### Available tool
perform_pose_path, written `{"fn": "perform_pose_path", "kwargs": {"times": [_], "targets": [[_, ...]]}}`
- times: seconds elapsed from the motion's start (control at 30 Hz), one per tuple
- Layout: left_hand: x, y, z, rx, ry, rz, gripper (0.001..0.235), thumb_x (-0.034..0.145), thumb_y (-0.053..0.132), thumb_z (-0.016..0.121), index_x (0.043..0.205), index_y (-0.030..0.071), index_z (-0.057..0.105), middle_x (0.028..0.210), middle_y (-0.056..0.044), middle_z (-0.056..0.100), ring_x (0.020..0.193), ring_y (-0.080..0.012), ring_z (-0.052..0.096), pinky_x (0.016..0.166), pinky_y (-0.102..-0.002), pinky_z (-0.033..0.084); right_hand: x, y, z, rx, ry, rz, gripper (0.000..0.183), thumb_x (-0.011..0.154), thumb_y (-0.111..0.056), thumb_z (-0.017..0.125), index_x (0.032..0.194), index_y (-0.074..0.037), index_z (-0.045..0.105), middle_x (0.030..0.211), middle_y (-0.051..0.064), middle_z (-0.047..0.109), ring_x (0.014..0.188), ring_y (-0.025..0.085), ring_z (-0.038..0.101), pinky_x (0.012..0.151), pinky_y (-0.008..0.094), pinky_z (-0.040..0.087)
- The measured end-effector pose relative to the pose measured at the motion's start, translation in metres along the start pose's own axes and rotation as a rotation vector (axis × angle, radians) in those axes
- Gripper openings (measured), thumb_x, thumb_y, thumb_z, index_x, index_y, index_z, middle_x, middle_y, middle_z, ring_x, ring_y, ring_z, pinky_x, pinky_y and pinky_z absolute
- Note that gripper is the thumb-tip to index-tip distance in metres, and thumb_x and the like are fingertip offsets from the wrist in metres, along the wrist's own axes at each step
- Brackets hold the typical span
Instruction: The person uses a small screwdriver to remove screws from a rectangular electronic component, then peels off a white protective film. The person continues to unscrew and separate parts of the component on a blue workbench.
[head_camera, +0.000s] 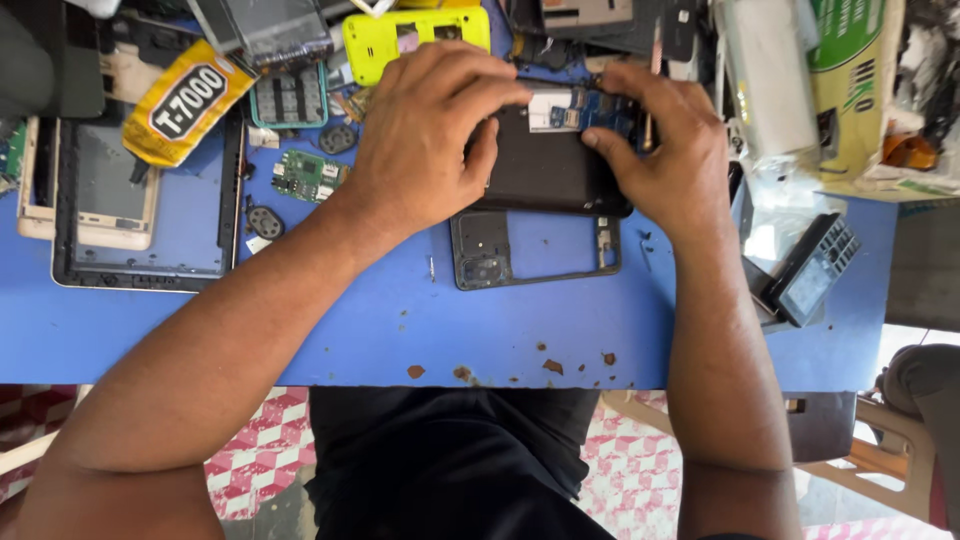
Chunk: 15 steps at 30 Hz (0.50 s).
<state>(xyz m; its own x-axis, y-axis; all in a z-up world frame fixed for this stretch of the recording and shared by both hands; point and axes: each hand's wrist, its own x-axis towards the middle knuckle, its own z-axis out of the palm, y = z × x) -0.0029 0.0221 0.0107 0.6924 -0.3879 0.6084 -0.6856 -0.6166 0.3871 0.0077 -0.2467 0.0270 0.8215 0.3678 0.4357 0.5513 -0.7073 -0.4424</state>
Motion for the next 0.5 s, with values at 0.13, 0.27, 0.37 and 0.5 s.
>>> {"fn": "perform_pose_path", "kwargs": {"times": [0.13,0.27,0.37,0.5], "targets": [[0.004,0.001,0.003,0.026,-0.037,-0.002,0.030,0.089,0.017,0.082,0.117,0.012,0.070,0.126,-0.003,0.065,0.128,-0.0271,0.055,0.109,-0.048,0.041,0.000,-0.004,-0.007,-0.079,0.048,-0.094,0.032,0.095,-0.006,0.085,0.124,-0.006,0.072,0.115,0.010,0.076,0.111,0.029,0.072,0.098,0.041,0.055],[-0.002,0.002,0.005,0.018,-0.078,-0.028,0.037,0.090,0.026,0.085,0.121,0.011,0.069,0.126,-0.003,0.066,0.128,-0.0276,0.055,0.110,-0.051,0.038,-0.007,0.004,-0.002,-0.124,0.100,-0.049,0.017,0.102,0.000,0.080,0.116,-0.009,0.077,0.104,0.011,0.077,0.095,0.027,0.073,0.085,0.036,0.057],[0.003,0.005,0.000,-0.017,-0.038,0.001,0.039,0.095,0.027,0.084,0.127,0.011,0.068,0.130,-0.004,0.065,0.129,-0.0266,0.055,0.113,-0.049,0.040,-0.008,0.011,0.000,0.002,0.260,-0.020,0.017,0.108,0.001,0.076,0.123,-0.007,0.075,0.112,0.010,0.078,0.097,0.019,0.075,0.086,0.030,0.059],[0.009,0.012,-0.008,-0.119,-0.009,-0.026,0.049,0.099,0.029,0.081,0.139,0.008,0.063,0.139,-0.006,0.063,0.132,-0.0284,0.056,0.115,-0.049,0.040,-0.012,0.011,0.001,0.345,0.288,0.189,0.014,0.110,-0.002,0.074,0.124,-0.003,0.075,0.106,0.006,0.073,0.089,0.010,0.064,0.079,0.023,0.050]]}}
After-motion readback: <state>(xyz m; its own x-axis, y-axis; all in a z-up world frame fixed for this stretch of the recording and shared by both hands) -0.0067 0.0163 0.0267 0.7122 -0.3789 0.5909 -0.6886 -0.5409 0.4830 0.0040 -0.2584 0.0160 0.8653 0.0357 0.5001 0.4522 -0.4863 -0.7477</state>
